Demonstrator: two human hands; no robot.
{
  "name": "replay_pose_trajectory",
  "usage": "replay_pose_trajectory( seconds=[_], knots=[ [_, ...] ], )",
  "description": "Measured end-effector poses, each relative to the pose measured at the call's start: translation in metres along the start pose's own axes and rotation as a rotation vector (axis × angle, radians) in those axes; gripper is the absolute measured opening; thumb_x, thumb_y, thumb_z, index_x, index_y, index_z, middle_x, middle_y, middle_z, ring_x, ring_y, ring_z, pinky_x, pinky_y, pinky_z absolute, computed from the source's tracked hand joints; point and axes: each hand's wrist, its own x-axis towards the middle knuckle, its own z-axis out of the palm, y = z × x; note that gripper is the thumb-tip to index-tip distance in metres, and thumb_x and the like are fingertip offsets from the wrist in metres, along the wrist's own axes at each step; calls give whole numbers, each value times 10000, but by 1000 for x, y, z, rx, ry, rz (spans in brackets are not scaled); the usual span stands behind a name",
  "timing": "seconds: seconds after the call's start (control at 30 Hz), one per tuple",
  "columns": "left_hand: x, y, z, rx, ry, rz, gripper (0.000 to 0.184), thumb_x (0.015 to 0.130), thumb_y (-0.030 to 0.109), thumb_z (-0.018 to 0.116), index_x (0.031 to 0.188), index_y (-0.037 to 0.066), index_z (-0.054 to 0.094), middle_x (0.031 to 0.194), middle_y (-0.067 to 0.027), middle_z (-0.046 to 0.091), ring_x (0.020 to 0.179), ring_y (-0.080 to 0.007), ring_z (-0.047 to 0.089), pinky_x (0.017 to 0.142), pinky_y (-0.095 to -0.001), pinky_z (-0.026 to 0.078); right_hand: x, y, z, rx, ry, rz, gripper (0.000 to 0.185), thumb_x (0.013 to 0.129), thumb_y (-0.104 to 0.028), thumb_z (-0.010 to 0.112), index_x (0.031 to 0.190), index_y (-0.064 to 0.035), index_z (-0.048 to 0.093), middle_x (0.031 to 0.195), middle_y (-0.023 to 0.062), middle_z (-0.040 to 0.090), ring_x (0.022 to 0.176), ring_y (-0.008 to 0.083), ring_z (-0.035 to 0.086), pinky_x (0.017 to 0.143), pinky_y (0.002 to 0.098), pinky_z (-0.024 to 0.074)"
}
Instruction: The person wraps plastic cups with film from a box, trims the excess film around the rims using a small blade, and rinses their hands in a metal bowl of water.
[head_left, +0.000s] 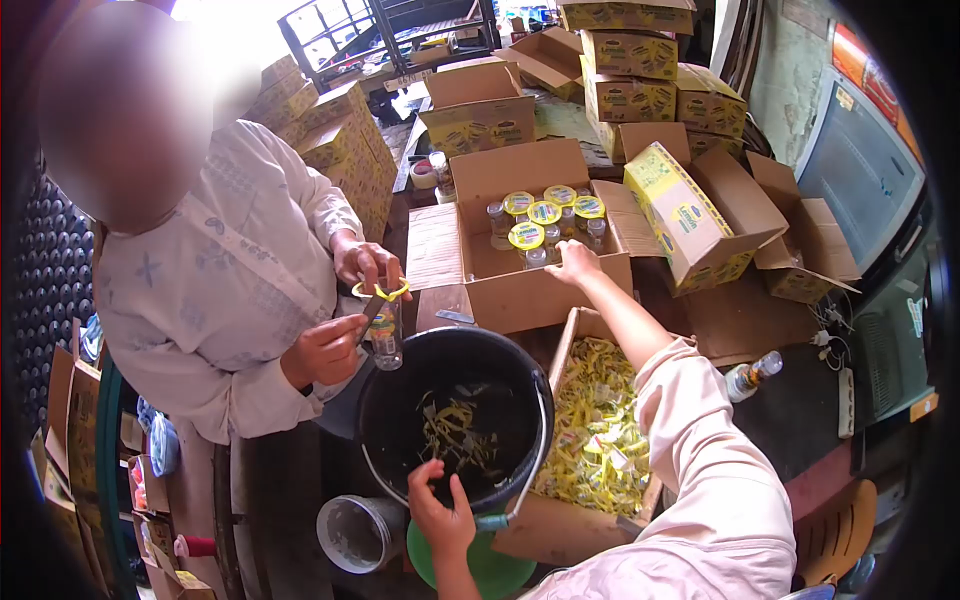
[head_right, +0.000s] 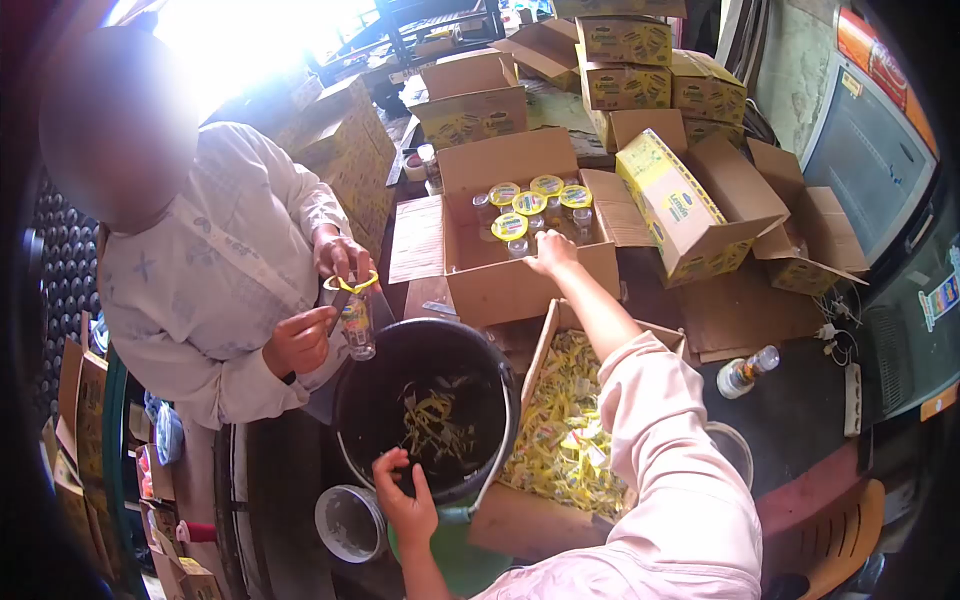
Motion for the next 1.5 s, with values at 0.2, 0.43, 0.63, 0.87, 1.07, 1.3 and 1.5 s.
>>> replay_pose_trajectory(
  seconds=[0.2,0.43,0.63,0.87,1.07,1.3,1.5],
  knots=[
    [2,-2,6,57,-28,-1,277,704,10,596,961,50,500,859,-74,576,739,-213,559,644,-327,408,40,-29,23,-26,-57,189,844,567,-524,736,1164,-14,428,1129,149,547,1024,252,557,855,362,473],
    [3,2,4,3,-78,-62,222,791,16,588,1003,47,530,919,-106,573,792,-213,567,688,-290,461,65,-39,53,49,-56,285,884,574,-329,767,1201,40,266,979,188,592,889,282,610,758,359,523],
    [1,5,5,29,-56,-69,285,716,-15,573,981,48,489,887,-73,570,756,-183,555,649,-291,388,69,-30,51,113,-33,213,809,532,-289,788,1108,61,341,998,231,577,929,312,588,795,358,509],
    [2,4,0,-50,-37,-42,262,747,-27,607,989,36,530,875,-92,558,741,-196,551,660,-280,457,66,-26,49,290,27,317,815,529,-380,739,1135,37,388,1024,226,572,945,304,588,805,373,497],
    [6,9,1,-61,-34,-55,251,734,-39,607,961,36,529,862,-96,554,726,-203,547,652,-281,452,71,-66,35,-331,-170,208,1110,530,-537,724,1356,-34,181,1334,161,319,1251,300,302,1009,461,273],
    [13,10,0,-31,-44,-43,252,718,-34,619,941,41,530,850,-102,554,719,-220,546,646,-293,450,100,-60,58,-275,-49,129,983,589,-454,705,1344,-31,238,1378,115,268,1277,263,247,1040,474,199],
    [16,13,-1,25,-47,-13,242,718,-18,627,931,44,528,850,-107,555,721,-237,551,642,-315,454,94,-55,57,-186,-5,104,772,513,-333,715,1206,-145,434,1227,130,383,1204,273,334,1002,496,266]
  ],
)
